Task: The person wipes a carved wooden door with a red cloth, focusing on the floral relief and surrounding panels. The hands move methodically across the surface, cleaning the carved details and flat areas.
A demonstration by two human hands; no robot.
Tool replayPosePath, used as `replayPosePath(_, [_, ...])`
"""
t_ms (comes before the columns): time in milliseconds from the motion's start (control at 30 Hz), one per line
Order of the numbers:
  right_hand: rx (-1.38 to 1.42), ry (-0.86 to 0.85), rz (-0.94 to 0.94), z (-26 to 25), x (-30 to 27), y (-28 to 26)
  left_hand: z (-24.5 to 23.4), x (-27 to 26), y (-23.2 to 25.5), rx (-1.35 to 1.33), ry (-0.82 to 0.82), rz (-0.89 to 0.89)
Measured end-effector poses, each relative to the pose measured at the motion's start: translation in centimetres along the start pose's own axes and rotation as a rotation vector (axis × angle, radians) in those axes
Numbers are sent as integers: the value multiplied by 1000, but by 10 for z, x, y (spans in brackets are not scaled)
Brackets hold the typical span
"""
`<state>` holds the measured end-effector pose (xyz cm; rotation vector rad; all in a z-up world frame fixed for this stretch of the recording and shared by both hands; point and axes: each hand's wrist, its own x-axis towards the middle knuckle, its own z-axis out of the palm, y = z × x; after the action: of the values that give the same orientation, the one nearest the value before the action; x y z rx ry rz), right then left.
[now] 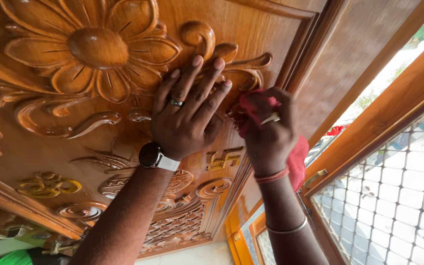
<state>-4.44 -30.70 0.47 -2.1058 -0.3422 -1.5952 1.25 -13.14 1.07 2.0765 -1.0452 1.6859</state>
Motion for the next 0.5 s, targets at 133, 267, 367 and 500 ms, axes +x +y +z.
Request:
replayPosePath(133, [151, -88, 254, -1, -1, -2, 0, -1, 0, -21, 0, 5])
replayPosePath(267, [-70, 28, -89, 0, 1, -1, 0, 1, 1, -17, 5, -3])
replayPosePath(367, [-122, -4, -170, 10, -5, -4, -1, 0, 2, -22, 6, -6])
replayPosePath(500, [36, 45, 51, 6, -1, 3, -4, 1, 1, -8, -7, -2])
